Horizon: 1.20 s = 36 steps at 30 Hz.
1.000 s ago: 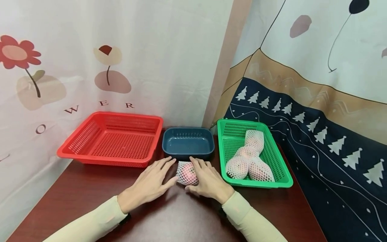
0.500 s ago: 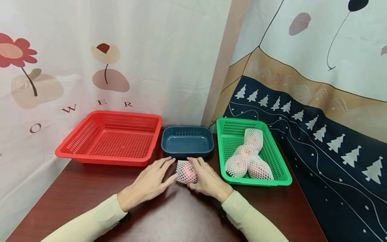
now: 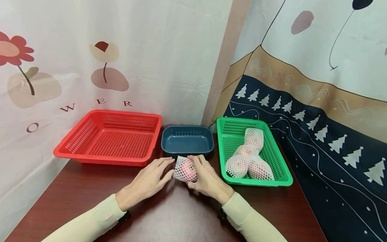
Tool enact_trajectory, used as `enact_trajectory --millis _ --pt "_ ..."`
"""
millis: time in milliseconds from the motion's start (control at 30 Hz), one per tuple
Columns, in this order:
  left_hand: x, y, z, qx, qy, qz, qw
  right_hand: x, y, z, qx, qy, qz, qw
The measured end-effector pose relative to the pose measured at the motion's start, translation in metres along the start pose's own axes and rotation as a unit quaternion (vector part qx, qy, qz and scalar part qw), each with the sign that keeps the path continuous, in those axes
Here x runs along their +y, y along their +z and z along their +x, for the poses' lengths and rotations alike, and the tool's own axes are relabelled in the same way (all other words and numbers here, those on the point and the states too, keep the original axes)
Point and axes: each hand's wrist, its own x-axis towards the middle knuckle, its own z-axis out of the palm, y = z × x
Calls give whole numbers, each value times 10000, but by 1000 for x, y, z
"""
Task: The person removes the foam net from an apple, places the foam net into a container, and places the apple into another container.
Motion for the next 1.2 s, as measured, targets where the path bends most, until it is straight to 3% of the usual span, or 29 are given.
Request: enact_trajectory --millis 400,1033,1200 --pt "-2 -5 6 869 638 220 9939 -12 -15 0 277 -149 -20 9995" --pt "-2 -9 6 627 756 -167 9950 -20 -18 -2 125 -71 212 9997" --pt "-1 -10 8 663 945 -428 9924 -18 -19 -2 166 -173 210 9995"
